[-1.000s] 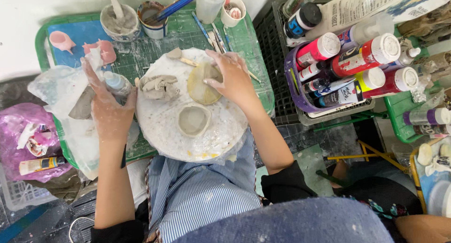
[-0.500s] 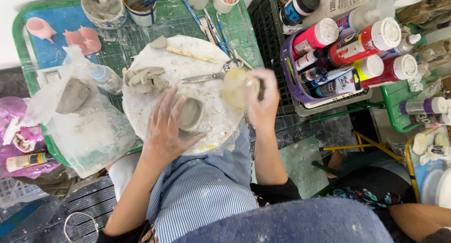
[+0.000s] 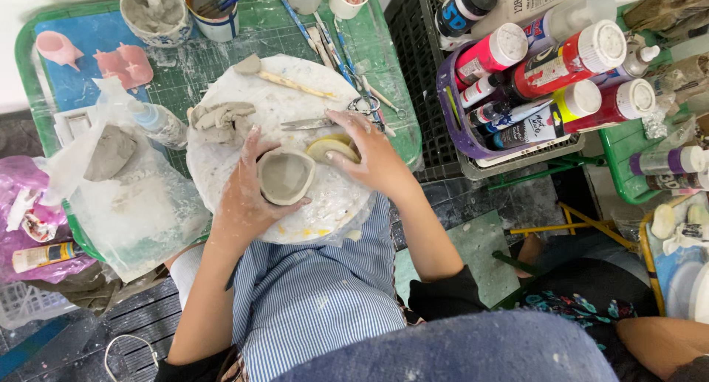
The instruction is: The person shapes a piece of clay by hand on a rotating work surface, using a sponge to smooth the exterior and a small wooden tool to define the rim and interior of a small vessel.
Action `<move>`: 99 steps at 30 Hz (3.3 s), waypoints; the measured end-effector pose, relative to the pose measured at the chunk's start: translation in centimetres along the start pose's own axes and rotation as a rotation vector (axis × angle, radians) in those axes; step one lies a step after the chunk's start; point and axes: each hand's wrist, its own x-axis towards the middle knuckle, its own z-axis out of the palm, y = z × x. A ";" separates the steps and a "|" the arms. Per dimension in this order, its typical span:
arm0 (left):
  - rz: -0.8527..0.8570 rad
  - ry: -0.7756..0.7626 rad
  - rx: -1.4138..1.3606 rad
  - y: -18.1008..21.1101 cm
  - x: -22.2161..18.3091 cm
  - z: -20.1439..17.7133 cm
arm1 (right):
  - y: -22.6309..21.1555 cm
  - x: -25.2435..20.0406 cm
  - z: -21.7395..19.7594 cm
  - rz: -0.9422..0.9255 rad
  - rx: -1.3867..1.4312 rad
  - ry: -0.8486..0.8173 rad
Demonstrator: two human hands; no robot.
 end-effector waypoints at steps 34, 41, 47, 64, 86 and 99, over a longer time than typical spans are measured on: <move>0.155 -0.122 0.259 0.4 -1.3 -1.0 | -4.2 -7.0 7.7 0.170 0.006 0.467; 0.113 -0.085 0.272 1.1 -2.2 1.2 | -6.5 -7.4 8.4 0.128 0.046 0.432; 0.065 -0.089 0.282 1.3 -2.3 1.8 | -5.1 -9.0 6.4 0.129 0.191 0.250; 0.132 -0.051 0.277 2.0 -2.0 1.4 | -2.7 -8.0 8.0 0.157 0.229 0.551; 0.120 -0.076 0.301 2.0 -1.7 1.2 | -5.0 -8.2 6.6 0.339 0.207 0.236; 0.122 -0.038 0.340 2.1 -2.2 2.3 | -5.9 -9.6 8.7 -0.023 0.161 0.261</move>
